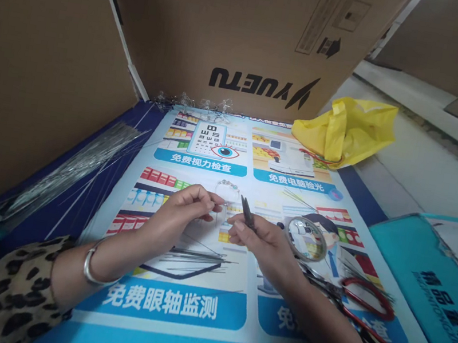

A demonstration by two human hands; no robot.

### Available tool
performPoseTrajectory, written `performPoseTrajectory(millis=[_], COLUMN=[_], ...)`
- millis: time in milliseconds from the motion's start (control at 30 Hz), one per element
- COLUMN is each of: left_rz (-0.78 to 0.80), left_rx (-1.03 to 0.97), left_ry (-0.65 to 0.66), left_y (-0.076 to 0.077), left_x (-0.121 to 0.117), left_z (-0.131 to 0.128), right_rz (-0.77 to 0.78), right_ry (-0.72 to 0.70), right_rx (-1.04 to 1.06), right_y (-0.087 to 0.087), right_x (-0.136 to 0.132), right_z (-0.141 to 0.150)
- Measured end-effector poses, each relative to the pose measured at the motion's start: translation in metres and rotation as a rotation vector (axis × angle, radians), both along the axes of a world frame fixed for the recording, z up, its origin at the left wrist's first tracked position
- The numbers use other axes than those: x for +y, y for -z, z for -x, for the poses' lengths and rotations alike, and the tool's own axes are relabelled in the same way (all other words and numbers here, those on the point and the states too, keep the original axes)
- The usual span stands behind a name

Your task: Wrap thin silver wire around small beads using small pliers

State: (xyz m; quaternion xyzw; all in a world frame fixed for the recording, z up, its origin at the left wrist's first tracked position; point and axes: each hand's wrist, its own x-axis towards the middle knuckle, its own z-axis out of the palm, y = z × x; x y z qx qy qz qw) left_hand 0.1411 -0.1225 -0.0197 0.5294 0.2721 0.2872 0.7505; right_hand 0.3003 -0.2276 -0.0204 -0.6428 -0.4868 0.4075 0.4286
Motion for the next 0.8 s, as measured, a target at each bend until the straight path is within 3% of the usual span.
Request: performPoseTrajectory(millis=[133, 267, 367, 500, 800], left_rz=[0.155, 0.260, 0.286, 0.306, 0.337], left_rx=[-0.084, -0.090, -0.088, -0.045, -0.027], left_ry=[0.003, -0.018, -0.052, -0.071, -0.059], left_y=[-0.004, -0.005, -0.005, -0.004, -0.005], left_x=[0.002, 0.003, 0.004, 0.001, -0.002], left_z=[-0.001, -0.001, -0.001, -0.001, -0.001], right_rz=[-0.055, -0.265, -0.388, -0.482, -0.596], right_ry=[-0.021, 0.000, 0.010, 0.032, 0.020], right_rx=[-0.413, -0.972, -1.246, -1.404, -1.518], right_y=[-0.001, 0.010, 0.013, 0.009, 0.008], right_x=[-0.003, -0.001, 0.000, -0.001, -0.001], right_z=[-0.004, -0.007, -0.008, -0.007, -0.007])
